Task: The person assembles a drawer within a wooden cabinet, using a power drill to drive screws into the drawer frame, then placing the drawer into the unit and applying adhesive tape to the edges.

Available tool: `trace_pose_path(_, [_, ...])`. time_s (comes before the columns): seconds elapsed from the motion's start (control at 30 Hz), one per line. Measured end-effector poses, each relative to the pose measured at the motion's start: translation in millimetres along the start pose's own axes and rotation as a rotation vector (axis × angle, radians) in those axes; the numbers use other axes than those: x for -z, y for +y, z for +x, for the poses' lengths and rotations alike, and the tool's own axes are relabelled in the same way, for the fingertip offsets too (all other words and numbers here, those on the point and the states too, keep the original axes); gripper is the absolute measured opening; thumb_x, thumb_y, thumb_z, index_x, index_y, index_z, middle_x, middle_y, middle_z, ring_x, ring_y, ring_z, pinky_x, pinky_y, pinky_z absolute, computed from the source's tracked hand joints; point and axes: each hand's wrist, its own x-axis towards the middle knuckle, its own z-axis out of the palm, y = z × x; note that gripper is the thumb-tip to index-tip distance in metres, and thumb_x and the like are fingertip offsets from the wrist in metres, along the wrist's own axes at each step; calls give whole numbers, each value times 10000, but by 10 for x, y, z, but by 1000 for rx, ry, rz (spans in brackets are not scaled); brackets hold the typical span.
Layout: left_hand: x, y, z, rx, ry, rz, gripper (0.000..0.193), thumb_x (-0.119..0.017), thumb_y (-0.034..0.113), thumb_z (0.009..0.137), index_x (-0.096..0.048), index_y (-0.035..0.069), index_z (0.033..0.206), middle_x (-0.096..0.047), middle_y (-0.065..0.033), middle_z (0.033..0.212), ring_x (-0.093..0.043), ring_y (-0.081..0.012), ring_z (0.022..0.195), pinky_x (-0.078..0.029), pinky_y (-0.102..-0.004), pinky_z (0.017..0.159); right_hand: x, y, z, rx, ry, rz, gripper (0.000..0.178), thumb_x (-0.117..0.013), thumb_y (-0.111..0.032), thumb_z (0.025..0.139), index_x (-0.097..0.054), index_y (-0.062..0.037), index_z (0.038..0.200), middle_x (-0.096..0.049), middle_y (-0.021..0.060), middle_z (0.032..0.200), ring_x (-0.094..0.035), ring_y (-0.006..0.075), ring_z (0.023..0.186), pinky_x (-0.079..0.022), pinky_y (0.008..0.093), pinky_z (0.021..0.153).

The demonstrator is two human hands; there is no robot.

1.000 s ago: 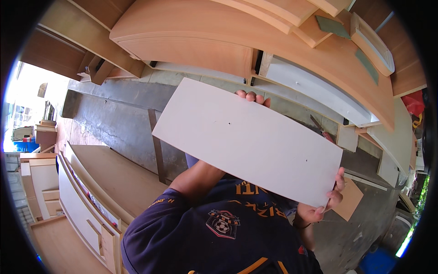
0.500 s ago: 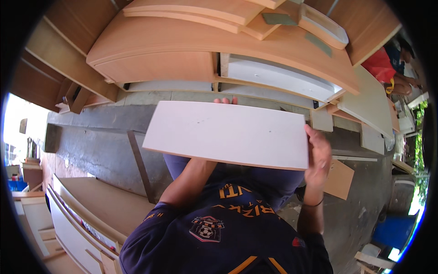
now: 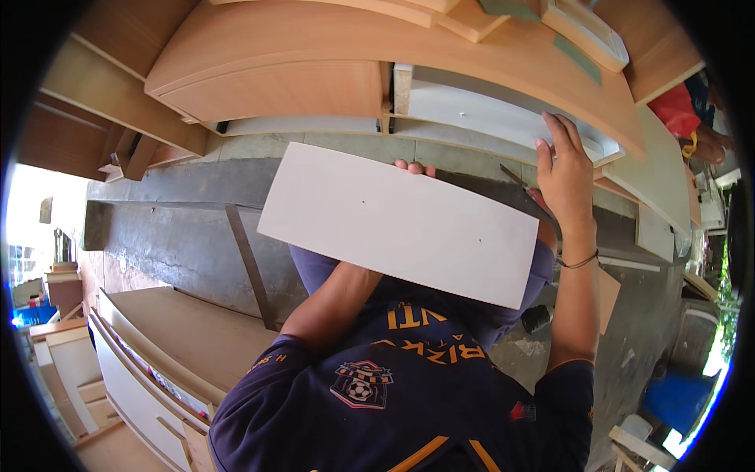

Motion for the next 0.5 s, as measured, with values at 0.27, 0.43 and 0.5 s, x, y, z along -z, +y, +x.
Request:
trace_pose_path(0.27, [-243, -225, -86, 334, 90, -1972, 301, -406, 251, 893, -461, 7, 1060, -498, -145, 1030, -480, -280, 1029, -360, -367, 986, 247, -108, -317, -39, -37, 216, 335, -609, -51, 778, -564, -15, 1108, -554, 137, 1150, -629, 269, 771, -512, 330, 686])
trace_pose_path(0.43, [-305, -304, -126, 313, 103, -2483, 259, -473, 240, 871, -476, 16, 1001, -484, -159, 944, -474, -301, 948, -414, -391, 822, 610, -95, -310, -10, 44, 351, 304, -651, -54, 751, -598, -13, 1048, -582, 124, 1108, -634, 231, 753, -512, 299, 661])
trace_pose_path(0.5, [-234, -106, -82, 494, 210, -2566, 190, -476, 229, 879, -462, 40, 894, -462, -122, 849, -456, -266, 850, -417, -383, 804, 798, 26, -157, 148, 236, 219, 274, -653, -49, 742, -605, -4, 1008, -608, 127, 1036, -629, 255, 793, -509, 314, 692])
